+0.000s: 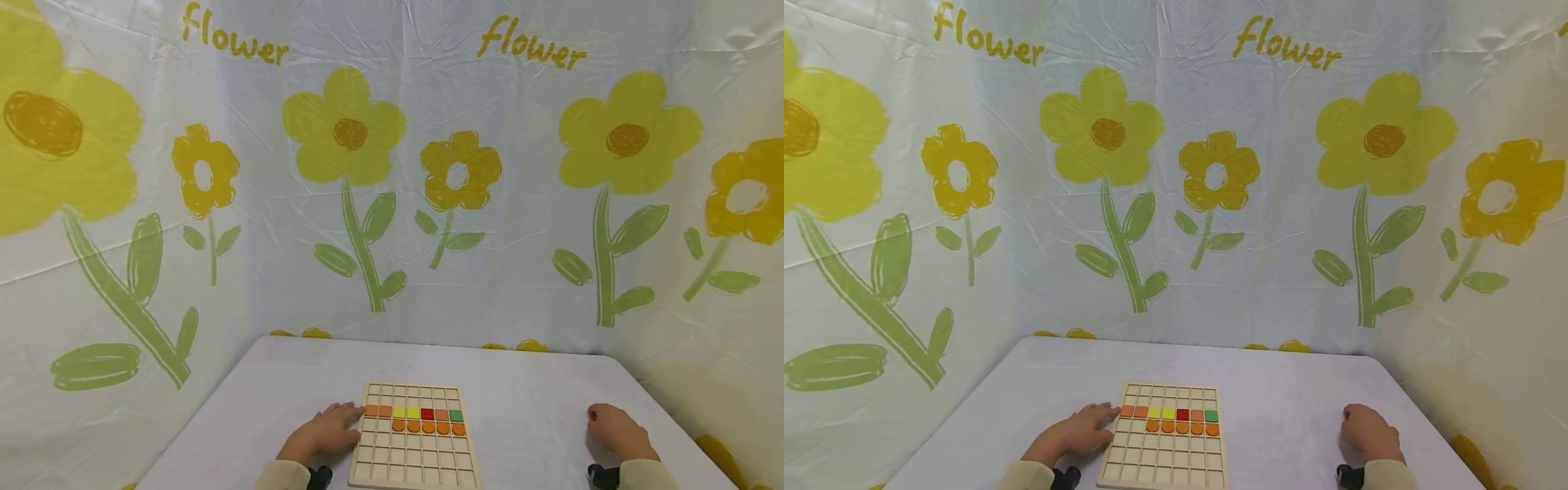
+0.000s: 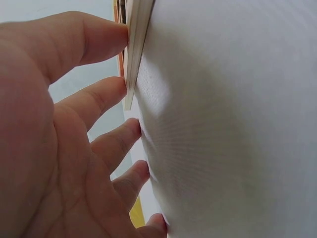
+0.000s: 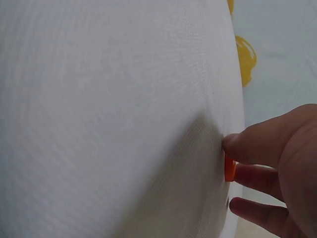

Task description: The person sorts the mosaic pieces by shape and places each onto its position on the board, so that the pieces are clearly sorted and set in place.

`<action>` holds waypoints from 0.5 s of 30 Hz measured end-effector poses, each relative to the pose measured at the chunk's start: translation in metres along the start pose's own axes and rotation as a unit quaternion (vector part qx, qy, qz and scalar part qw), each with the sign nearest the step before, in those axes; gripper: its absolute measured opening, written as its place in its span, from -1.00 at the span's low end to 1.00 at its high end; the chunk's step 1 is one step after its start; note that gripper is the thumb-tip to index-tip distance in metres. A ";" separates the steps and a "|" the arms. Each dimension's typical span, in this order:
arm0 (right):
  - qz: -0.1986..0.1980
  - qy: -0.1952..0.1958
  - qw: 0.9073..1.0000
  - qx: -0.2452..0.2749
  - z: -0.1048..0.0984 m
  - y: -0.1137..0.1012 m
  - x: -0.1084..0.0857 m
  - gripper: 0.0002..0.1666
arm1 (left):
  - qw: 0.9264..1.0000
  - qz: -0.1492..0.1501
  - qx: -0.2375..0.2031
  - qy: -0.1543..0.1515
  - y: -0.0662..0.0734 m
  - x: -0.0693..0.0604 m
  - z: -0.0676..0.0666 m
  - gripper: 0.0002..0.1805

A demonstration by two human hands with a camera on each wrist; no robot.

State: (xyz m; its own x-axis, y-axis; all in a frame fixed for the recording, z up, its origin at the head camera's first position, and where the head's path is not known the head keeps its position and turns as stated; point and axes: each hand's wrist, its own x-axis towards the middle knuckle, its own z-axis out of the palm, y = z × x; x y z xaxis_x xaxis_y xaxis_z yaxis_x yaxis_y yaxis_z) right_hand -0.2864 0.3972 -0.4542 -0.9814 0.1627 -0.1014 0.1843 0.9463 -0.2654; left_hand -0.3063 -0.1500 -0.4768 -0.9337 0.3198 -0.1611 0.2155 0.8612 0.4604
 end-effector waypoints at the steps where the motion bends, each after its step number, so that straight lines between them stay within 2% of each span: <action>1: -0.003 0.006 1.000 0.002 0.000 0.000 -0.001 -0.64 | 1.000 0.000 0.001 0.000 0.000 0.000 0.000 -0.41; 6: -0.006 0.026 1.000 0.011 -0.001 0.000 -0.004 -0.72 | 1.000 -0.001 -0.003 0.000 0.002 -0.002 0.000 -0.41; 15: 0.005 0.028 0.999 0.021 0.000 -0.002 -0.005 -0.76 | 1.000 -0.004 -0.007 0.002 0.002 -0.001 0.000 -0.40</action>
State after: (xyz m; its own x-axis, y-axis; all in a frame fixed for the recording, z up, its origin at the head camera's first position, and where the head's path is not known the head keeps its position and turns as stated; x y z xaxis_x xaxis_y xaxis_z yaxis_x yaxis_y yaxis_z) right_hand -0.2823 0.3950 -0.4530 -0.9807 0.1888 -0.0515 0.1955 0.9323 -0.3042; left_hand -0.3051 -0.1482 -0.4758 -0.9366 0.3107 -0.1618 0.2034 0.8584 0.4710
